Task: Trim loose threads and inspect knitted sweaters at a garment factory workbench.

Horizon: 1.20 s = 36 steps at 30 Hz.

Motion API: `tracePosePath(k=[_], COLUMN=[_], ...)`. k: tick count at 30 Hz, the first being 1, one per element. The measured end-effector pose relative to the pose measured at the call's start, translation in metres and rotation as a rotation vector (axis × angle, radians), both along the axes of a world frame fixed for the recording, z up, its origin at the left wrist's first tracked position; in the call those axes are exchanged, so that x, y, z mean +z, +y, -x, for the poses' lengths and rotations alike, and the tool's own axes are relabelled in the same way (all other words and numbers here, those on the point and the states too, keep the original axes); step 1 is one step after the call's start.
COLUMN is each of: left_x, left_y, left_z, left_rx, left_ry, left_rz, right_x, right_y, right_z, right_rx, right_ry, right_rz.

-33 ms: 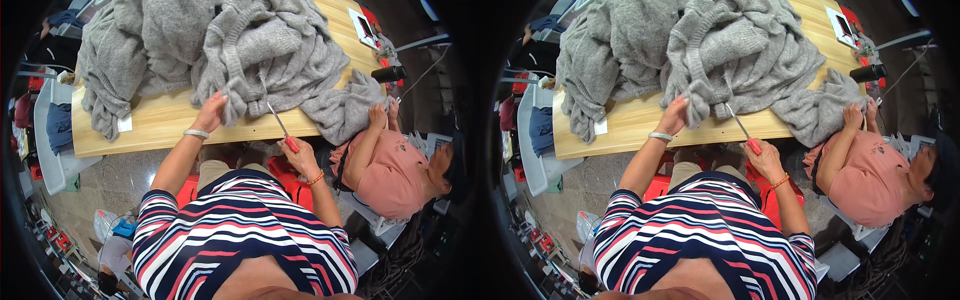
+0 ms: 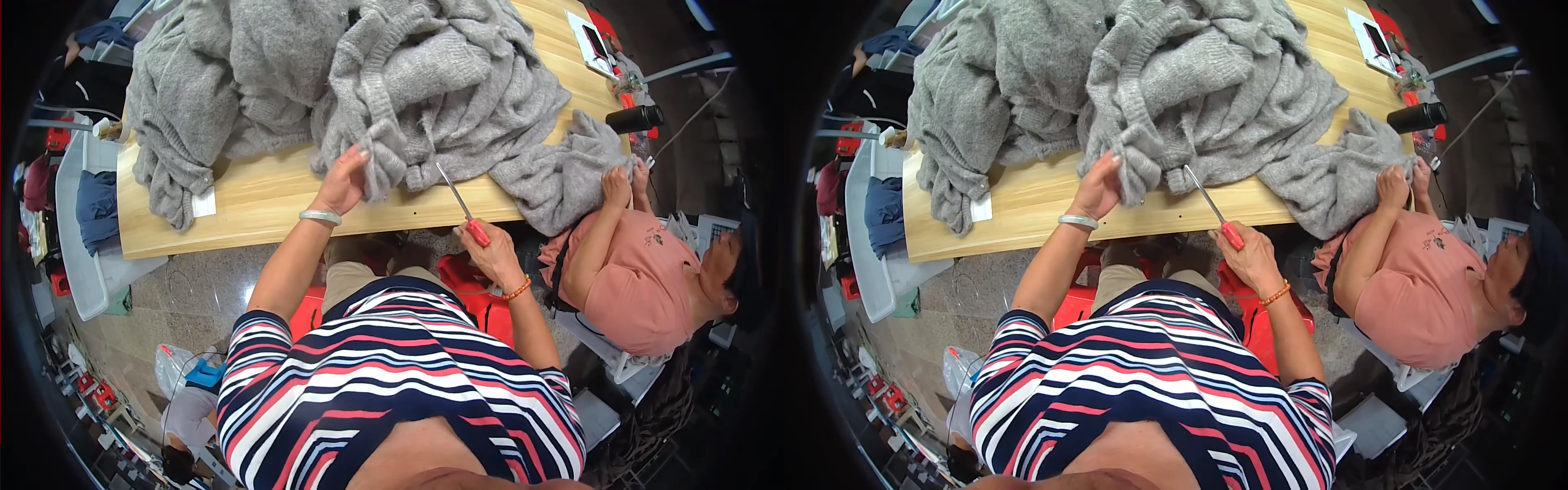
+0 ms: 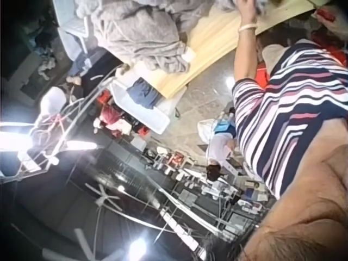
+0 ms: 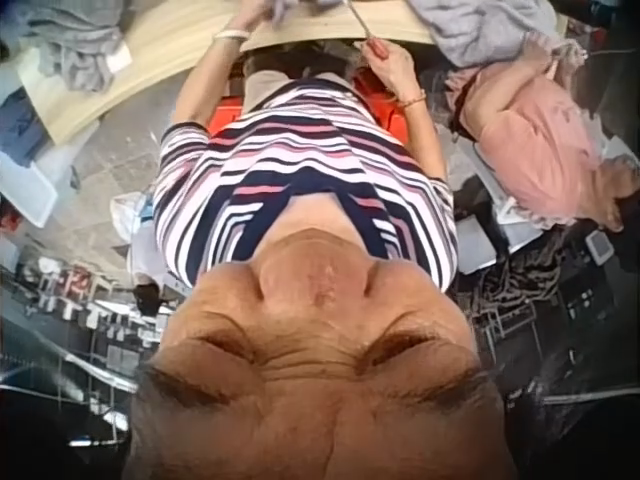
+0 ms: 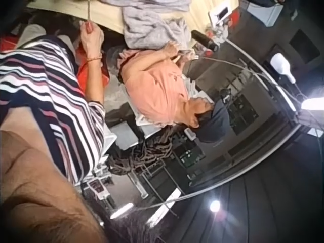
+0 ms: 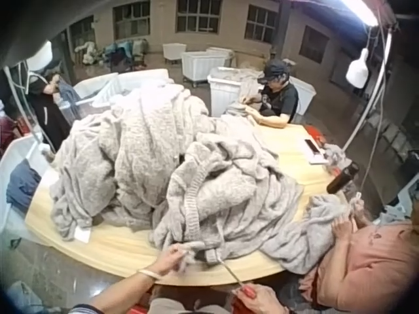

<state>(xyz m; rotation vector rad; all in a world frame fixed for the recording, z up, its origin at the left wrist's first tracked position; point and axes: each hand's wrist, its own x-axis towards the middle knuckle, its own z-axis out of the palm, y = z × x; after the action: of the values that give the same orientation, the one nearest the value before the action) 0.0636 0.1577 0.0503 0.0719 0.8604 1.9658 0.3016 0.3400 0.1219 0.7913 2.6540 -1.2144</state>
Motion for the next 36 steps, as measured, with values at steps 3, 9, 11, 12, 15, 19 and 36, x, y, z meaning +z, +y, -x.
tracePosePath(k=[3, 9, 11, 12, 15, 19, 36], left_x=[0.002, -0.026, -0.039, -0.011, -0.016, -0.039, -0.073], left_y=[0.007, 0.009, 0.001, 0.01, 0.015, 0.011, 0.037], left_z=[0.005, 0.006, 0.016, 0.006, 0.0, -0.004, 0.013], left_rx=[0.046, 0.047, -0.019, 0.069, 0.048, 0.026, 0.12], left_ry=[-0.104, -0.218, -0.307, -0.319, -0.29, -0.36, 0.314], left_rz=[-0.078, -0.13, -0.101, -0.033, -0.168, -0.161, 0.514], right_x=[0.014, 0.047, 0.052, 0.052, 0.054, 0.05, 0.033], right_y=[0.004, 0.003, 0.001, 0.002, 0.004, 0.002, 0.01], right_z=[0.014, 0.022, 0.022, 0.022, 0.025, 0.028, 0.044], right_rx=[-0.015, 0.307, 0.368, 0.384, 0.343, 0.338, 0.213], right_ry=[0.027, -0.143, -0.21, -0.246, -0.276, -0.225, -0.178], right_rz=[0.026, -0.181, -0.223, -0.216, -0.208, -0.204, -0.173])
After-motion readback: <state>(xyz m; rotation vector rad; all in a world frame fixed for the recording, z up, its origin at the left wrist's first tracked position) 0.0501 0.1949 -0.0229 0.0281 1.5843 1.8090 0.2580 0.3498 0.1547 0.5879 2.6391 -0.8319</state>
